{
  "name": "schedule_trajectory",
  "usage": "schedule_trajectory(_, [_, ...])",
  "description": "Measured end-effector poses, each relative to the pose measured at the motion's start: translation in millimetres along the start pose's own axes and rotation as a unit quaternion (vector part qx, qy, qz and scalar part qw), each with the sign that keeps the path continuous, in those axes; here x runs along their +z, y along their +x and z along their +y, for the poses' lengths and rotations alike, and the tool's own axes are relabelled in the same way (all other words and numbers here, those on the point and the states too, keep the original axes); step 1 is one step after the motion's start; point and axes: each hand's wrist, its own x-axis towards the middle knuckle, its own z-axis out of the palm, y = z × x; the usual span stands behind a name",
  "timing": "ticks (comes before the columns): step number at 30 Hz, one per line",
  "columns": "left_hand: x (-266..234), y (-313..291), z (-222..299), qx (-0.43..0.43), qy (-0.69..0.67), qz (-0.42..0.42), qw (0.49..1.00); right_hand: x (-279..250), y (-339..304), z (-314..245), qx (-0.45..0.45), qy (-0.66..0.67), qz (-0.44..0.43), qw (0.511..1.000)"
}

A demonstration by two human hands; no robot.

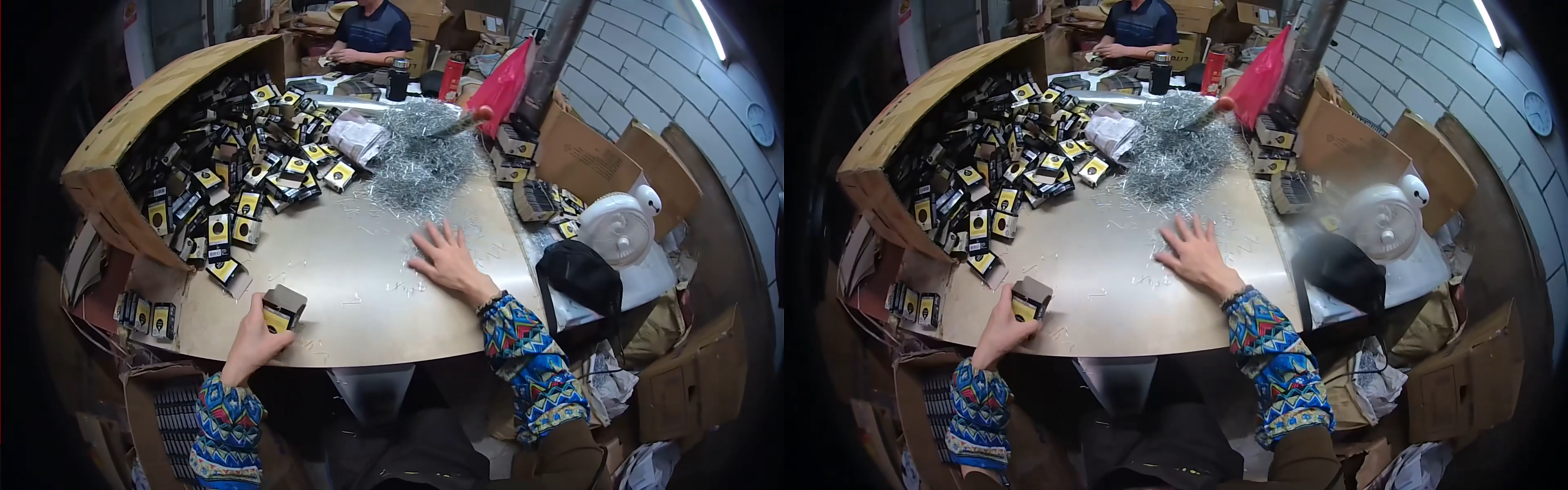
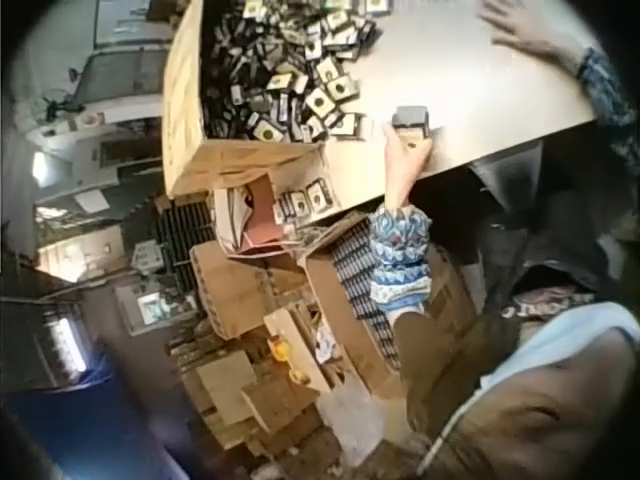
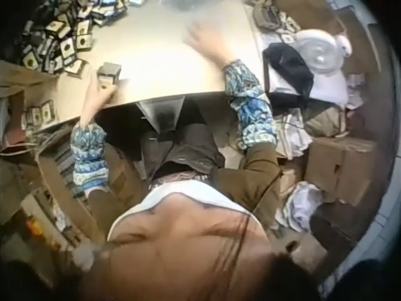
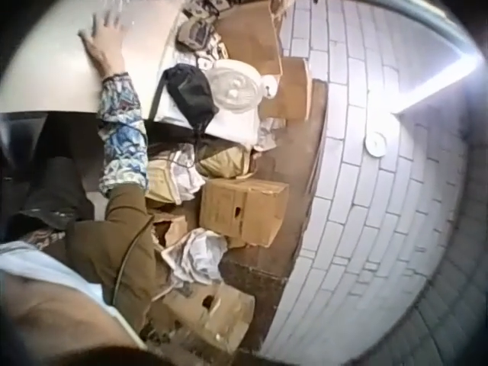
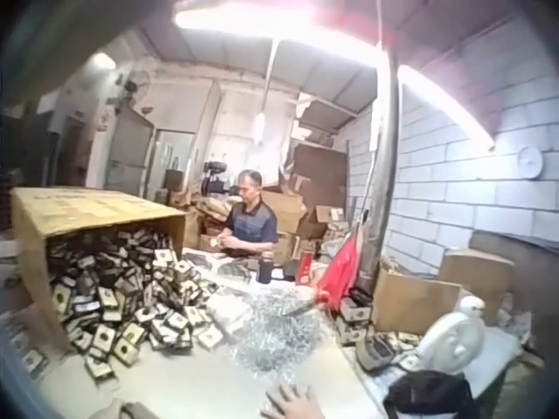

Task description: Packaging small items into cardboard boxes at an assembly workbench.

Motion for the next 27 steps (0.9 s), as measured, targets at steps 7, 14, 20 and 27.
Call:
schedule_trajectory(7, [49.8,-82.0,-55.5,-0.016,-0.545,0.001,0.838,13.4,-24.6,40.2,0.030,0.183,0.087,0.979])
schedule_trajectory(14, [156.0,-118.1,-163.0,-0.211,-0.417,-0.018,0.884,33.8,-17.3,-69.0,-0.079,0.153,0.084,0.981])
schedule_trajectory(20, [212.6,-130.1,-136.3,-0.176,-0.388,-0.041,0.904,39.4,-70.0,-162.4,-0.070,0.165,0.130,0.975])
schedule_trajectory(27, [230.6,-134.0,-117.5,-0.194,-0.526,0.002,0.828,1.0,-137.1,-195.3,-0.065,0.177,0.050,0.981])
